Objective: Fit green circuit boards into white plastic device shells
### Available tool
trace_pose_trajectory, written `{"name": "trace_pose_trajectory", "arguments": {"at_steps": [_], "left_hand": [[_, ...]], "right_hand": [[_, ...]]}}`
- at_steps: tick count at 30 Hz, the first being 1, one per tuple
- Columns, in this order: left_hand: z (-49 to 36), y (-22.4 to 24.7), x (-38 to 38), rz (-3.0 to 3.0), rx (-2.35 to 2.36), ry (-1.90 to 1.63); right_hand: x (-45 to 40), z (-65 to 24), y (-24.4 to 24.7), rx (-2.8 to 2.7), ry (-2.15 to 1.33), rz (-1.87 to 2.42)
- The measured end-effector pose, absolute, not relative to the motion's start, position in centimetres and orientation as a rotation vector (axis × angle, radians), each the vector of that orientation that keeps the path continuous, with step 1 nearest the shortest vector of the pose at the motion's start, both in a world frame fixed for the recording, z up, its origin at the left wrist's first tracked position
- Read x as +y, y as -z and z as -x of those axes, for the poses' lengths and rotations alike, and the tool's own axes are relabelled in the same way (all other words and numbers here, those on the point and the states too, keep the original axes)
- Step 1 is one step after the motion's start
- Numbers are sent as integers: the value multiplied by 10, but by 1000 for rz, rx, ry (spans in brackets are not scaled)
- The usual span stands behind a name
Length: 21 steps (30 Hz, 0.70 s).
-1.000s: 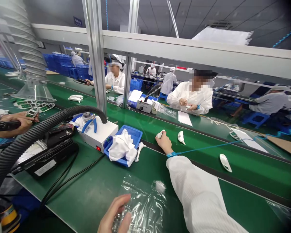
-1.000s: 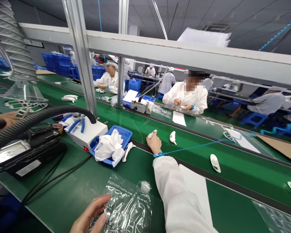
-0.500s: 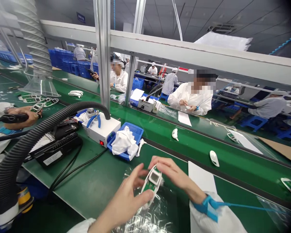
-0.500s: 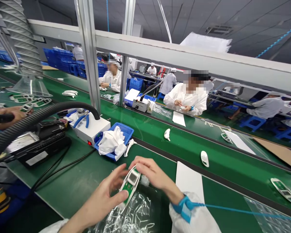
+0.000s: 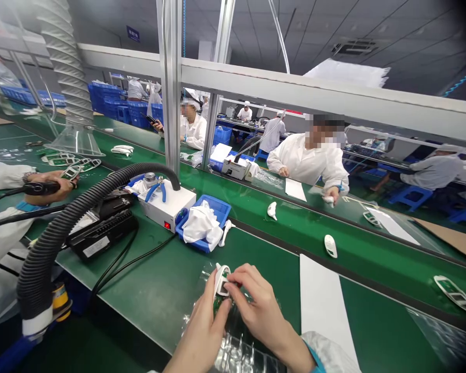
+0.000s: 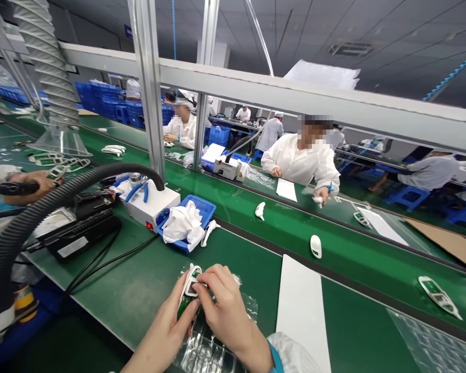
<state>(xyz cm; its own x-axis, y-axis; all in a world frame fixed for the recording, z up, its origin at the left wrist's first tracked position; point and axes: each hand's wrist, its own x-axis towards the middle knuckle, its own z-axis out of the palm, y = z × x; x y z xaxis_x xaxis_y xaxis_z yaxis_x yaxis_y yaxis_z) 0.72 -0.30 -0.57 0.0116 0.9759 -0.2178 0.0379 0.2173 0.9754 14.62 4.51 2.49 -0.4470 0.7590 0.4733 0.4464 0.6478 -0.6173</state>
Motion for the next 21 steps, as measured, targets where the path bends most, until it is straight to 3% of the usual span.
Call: {"name": "trace_pose_trajectory", "arguments": {"at_steps": [6, 10, 15, 21], "left_hand": [[-3, 10, 4, -1134, 1398, -1082], [7, 6, 9, -959, 1360, -1085], [4, -1, 3, -806, 1326, -1122], [20, 0, -8, -615, 1291, -1035]], "right_hand": [[40, -157, -33, -2131, -471, 803], [79, -188, -10, -2007, -613, 1261], [115, -222, 33, -2117, -518, 1558], [178, -313, 9, -1663, -173, 2145]]}}
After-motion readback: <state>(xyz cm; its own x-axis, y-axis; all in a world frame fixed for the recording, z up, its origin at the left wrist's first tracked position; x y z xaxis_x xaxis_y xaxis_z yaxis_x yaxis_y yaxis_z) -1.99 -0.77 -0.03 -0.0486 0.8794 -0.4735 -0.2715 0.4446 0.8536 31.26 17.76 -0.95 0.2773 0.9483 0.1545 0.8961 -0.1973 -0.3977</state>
